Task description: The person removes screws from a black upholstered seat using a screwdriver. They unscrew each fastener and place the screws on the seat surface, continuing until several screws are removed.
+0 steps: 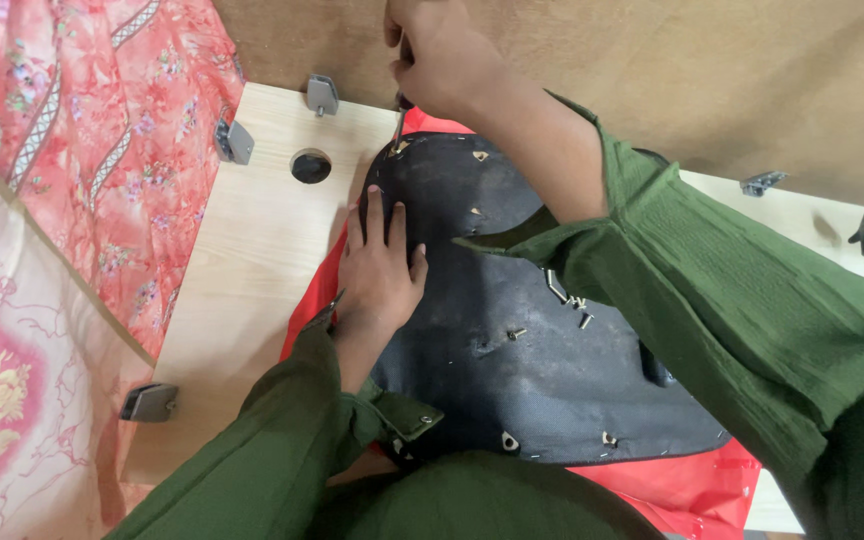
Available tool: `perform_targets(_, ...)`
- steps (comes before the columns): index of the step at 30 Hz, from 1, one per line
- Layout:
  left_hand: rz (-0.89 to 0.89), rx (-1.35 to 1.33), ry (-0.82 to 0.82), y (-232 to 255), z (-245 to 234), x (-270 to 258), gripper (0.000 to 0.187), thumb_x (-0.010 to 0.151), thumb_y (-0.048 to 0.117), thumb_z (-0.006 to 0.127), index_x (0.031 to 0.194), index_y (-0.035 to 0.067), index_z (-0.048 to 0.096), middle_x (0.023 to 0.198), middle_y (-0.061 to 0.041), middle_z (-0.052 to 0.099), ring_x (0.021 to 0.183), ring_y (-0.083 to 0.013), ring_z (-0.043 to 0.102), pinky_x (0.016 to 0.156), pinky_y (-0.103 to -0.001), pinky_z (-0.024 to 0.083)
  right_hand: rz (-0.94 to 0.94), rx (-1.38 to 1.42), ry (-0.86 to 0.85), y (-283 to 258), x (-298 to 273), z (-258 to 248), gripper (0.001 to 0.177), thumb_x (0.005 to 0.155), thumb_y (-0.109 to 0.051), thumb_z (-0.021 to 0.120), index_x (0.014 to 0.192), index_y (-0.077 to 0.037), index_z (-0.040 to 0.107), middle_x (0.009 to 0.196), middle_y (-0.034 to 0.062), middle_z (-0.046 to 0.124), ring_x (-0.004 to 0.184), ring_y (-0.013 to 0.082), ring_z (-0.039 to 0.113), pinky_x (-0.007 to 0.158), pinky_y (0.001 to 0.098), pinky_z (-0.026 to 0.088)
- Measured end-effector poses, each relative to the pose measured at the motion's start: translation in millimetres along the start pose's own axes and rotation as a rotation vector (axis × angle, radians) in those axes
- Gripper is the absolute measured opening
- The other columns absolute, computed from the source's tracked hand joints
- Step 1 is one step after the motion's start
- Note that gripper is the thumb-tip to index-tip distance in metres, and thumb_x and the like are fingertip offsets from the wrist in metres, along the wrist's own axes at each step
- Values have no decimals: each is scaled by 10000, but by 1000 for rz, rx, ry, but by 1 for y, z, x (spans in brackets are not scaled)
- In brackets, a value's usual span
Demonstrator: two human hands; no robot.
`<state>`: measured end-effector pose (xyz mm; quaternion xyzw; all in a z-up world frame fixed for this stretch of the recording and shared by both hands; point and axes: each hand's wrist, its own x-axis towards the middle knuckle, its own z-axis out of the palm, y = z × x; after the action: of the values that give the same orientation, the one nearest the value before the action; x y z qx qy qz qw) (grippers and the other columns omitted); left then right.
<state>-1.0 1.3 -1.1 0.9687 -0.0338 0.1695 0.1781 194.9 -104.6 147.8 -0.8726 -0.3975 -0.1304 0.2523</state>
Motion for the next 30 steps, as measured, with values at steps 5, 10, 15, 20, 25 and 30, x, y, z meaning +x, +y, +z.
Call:
perform_targets(5,50,36,55,1,0,0,608,939,323,629,1431,-21,535,1585,-303,315,1384,-544,391,1133,-547,405,-162,-143,91,-18,-4,0,179,766,-41,784,874,-45,641,896,166,701,830,365,693,666,454,544)
perform_targets(10,44,25,45,1,-2,-1,597,938,315,628,1421,-28,546,1584,-307,320,1374,-544,402,1103,-536,438,24,-35,-202,-34,2,-6,133,770,17,658,864,-76,670,954,133,721,933,306,723,788,423,582)
perform_targets(15,49,49,52,1,-3,-1,597,939,322,635,1423,-16,546,1574,-310,322,1372,-545,402,1086,-540,438,30,-120,32,-33,1,-3,250,847,-138,777,993,-27,607,952,175,694,908,386,677,725,514,523)
perform_targets(20,27,19,47,1,-2,-1,601,928,321,640,1427,0,547,1578,-293,329,1386,-539,397,1098,-540,434,-67,-88,40,-20,8,0,159,685,4,723,817,-34,644,911,184,678,854,366,678,665,458,547)
perform_targets(25,39,33,67,0,-1,-1,603,921,324,646,1420,-2,551,1575,-297,331,1390,-543,391,1126,-541,418,146,69,-149,-11,11,-10,185,708,49,630,858,-44,682,832,108,711,794,253,728,661,381,570)
perform_targets(30,18,-1,43,1,0,0,595,923,316,645,1422,5,555,1574,-292,333,1381,-544,392,1108,-542,414,161,65,-81,-7,1,-13,134,740,-10,695,869,-37,672,806,114,699,770,247,713,651,383,557)
